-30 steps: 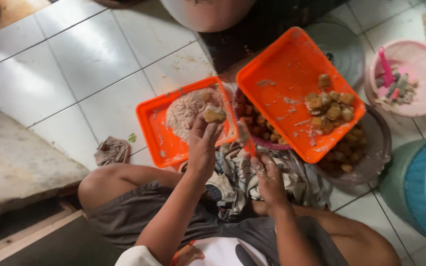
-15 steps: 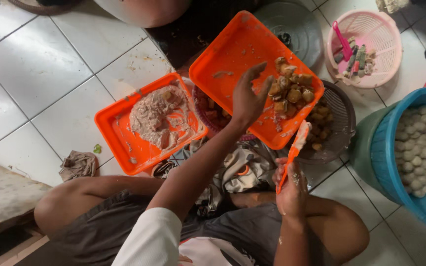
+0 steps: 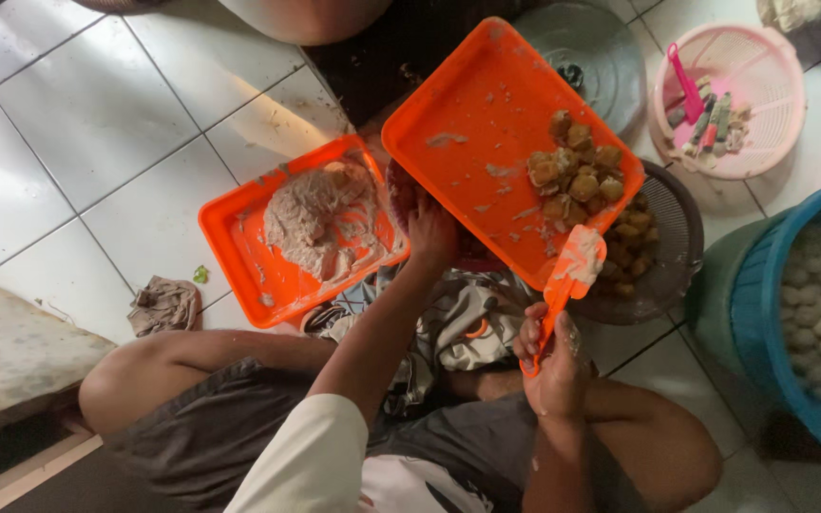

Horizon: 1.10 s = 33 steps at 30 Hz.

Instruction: The person scoops a paste from an orange tray and coats small round food items one by one, then places them into a second orange tray. The person repeats this process continuously.

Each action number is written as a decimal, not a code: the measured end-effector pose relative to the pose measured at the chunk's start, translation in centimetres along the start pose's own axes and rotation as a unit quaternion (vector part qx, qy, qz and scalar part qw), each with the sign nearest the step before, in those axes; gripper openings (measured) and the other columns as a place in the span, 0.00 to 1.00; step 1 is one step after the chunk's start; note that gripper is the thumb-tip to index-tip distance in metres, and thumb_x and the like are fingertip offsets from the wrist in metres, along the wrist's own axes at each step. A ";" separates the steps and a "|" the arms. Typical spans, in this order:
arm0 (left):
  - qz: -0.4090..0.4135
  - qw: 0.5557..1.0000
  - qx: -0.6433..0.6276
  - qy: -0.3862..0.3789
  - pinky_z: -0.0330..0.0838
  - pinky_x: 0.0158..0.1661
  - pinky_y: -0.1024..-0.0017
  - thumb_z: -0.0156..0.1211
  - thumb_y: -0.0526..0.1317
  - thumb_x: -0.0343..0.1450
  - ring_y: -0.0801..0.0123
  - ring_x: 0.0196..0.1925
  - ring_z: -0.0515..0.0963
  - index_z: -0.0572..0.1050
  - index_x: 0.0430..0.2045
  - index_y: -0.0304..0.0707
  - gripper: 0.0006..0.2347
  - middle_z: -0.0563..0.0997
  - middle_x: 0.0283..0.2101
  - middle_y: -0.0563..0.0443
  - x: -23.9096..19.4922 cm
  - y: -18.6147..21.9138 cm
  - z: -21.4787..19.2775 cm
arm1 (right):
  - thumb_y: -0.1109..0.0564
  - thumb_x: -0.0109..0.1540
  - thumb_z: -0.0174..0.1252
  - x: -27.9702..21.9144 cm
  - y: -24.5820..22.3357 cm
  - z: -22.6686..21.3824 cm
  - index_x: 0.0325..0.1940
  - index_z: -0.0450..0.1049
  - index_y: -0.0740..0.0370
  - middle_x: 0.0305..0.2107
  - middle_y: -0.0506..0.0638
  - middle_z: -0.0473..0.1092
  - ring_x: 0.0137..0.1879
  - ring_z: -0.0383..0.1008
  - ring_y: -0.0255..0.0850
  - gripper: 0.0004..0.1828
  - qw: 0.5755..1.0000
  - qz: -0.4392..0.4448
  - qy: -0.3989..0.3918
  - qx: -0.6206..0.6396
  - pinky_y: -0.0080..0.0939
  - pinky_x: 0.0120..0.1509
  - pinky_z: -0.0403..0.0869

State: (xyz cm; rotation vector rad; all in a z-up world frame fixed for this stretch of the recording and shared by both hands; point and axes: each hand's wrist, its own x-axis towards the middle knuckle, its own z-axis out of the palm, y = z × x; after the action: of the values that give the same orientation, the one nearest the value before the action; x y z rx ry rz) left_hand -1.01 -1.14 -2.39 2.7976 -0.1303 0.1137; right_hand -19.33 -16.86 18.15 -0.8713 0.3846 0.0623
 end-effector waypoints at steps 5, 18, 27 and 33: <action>0.008 0.998 -0.037 0.053 0.65 0.59 0.47 0.55 0.42 0.70 0.54 0.68 0.67 0.71 0.58 0.49 0.19 0.77 0.60 0.48 0.3 -0.3 -1.0 | 0.43 0.73 0.45 -1.0 -0.2 0.7 0.48 0.69 0.66 0.25 0.46 0.61 0.27 0.56 0.32 0.21 0.999 0.030 0.005 -0.037 0.31 0.29 0.57; -0.129 0.868 -0.475 -0.067 0.74 0.37 0.59 0.52 0.37 0.76 0.47 0.36 0.83 0.69 0.50 0.36 0.10 0.82 0.38 0.35 -11.2 -0.5 -19.2 | 0.50 0.65 0.64 3.7 4.3 6.1 0.46 0.69 0.65 0.34 0.45 0.66 0.35 0.62 0.28 0.17 0.889 -0.146 -0.148 -0.407 0.32 0.36 0.66; -0.148 0.778 -0.585 -0.176 0.72 0.32 0.72 0.56 0.44 0.77 0.75 0.30 0.76 0.74 0.37 0.33 0.11 0.78 0.28 0.53 -13.9 -2.4 -21.8 | 0.53 0.70 0.61 5.1 4.4 6.7 0.43 0.73 0.65 0.26 0.44 0.65 0.28 0.61 0.29 0.11 0.897 -0.073 -0.116 -0.420 0.33 0.33 0.63; -0.246 0.754 -0.603 -0.086 0.66 0.32 0.76 0.59 0.43 0.76 0.78 0.30 0.69 0.76 0.35 0.34 0.10 0.73 0.27 0.57 -17.6 -6.7 -17.5 | 0.54 0.73 0.45 8.1 9.2 7.5 0.57 0.71 0.61 0.28 0.43 0.68 0.27 0.62 0.28 0.14 0.864 0.088 -0.141 -0.475 0.32 0.31 0.65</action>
State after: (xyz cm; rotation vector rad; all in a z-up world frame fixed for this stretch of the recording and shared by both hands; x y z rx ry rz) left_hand -18.90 12.38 10.20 1.4434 0.3730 -0.2726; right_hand -11.43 -6.10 12.92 -1.7758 0.1338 0.5827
